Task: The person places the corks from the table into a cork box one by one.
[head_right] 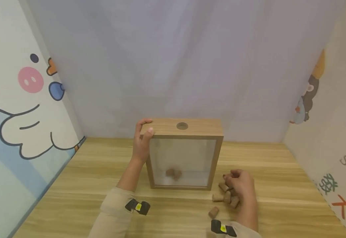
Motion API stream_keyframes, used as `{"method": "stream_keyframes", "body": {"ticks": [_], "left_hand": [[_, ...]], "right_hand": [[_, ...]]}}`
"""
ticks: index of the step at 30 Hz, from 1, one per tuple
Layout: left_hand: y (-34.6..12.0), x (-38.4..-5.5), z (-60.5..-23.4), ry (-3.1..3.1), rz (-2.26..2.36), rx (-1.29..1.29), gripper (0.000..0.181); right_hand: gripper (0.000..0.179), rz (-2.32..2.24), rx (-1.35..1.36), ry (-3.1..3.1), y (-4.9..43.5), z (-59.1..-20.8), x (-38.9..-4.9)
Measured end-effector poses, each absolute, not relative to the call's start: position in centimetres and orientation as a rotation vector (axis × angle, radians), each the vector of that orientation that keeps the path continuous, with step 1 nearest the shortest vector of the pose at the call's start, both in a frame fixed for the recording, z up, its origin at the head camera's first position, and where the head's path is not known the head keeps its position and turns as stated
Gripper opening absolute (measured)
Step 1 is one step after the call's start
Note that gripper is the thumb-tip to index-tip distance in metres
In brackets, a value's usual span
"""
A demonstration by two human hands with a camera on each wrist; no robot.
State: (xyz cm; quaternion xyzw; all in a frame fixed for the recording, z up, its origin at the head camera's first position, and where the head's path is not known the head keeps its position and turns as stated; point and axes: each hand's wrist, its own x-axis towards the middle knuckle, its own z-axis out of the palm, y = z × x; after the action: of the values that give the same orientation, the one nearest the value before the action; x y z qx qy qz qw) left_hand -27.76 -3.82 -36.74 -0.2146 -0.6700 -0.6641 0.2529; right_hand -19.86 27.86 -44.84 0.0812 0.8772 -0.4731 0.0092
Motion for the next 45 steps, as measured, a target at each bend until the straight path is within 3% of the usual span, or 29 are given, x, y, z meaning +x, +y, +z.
{"method": "stream_keyframes", "body": {"ticks": [7, 16, 27, 38, 45], "left_hand": [[-3.9, -27.6, -36.7, -1.825, -1.790, -0.578, 0.043], [-3.8, -27.5, -36.4, -1.818, -1.818, -0.575, 0.043], [-3.5, -24.6, -33.8, -1.831, -1.801, -0.563, 0.043], [-3.4, -24.6, -33.8, -1.848, -1.786, -0.561, 0.045], [-3.5, -24.6, -33.9, -1.857, -1.789, -0.551, 0.045]], "right_hand": [[0.061, -1.519, 0.175, 2.713, 28.3, -41.3, -18.4], [0.058, -1.645, 0.090, 2.810, 28.2, -38.4, -17.2], [0.056, -1.694, 0.030, 2.907, 28.0, -35.4, -16.7], [0.032, -1.980, -0.166, 2.826, 27.2, -33.4, -17.1], [0.035, -1.934, -0.324, 2.911, 26.6, -32.3, -17.4]]}}
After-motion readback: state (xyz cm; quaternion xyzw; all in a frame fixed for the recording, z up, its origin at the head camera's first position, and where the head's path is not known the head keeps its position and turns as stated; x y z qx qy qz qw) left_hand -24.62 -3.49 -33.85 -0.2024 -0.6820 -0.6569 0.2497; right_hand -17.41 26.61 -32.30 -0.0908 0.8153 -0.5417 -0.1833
